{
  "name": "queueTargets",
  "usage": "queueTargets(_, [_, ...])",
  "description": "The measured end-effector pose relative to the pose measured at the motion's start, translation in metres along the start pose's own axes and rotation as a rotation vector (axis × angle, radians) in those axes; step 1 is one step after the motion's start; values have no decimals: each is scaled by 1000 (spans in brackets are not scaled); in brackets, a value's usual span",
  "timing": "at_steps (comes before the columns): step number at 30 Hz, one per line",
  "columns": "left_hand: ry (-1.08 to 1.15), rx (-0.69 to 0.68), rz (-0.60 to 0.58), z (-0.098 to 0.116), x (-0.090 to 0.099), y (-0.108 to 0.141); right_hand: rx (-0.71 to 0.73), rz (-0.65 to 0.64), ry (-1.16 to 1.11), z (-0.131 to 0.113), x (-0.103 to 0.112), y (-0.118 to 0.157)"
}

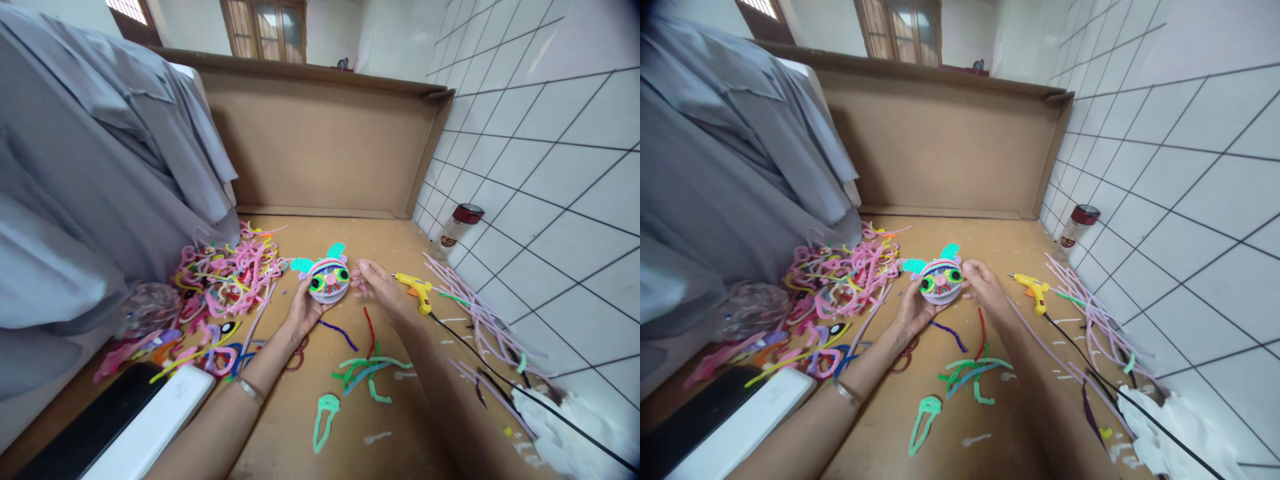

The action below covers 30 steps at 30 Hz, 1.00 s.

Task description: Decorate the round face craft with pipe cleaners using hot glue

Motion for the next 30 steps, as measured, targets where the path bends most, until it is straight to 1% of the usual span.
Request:
queueTargets(9, [-28, 0, 46, 0, -1, 1, 5, -20, -22, -6, -1, 4])
queueTargets(15, [-33, 0, 61, 0, -2, 1, -1, -11, -19, -9, -1, 6])
queueTargets(23, [-32, 17, 43, 1, -3, 2, -2, -29, -9, -8, -2, 6])
queueTargets(30, [90, 30, -19, 7, -14, 11, 16, 16, -67, -6, 6, 0])
Point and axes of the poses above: each hand's wrist, its own y-axis away from the middle knuckle, its own x-axis out of the back of the hand, z = x × y, the point moved 4 cm from there along -y, towards the middle knuckle, and after that the axes turned 1 degree about y, right-handed, at the moved point
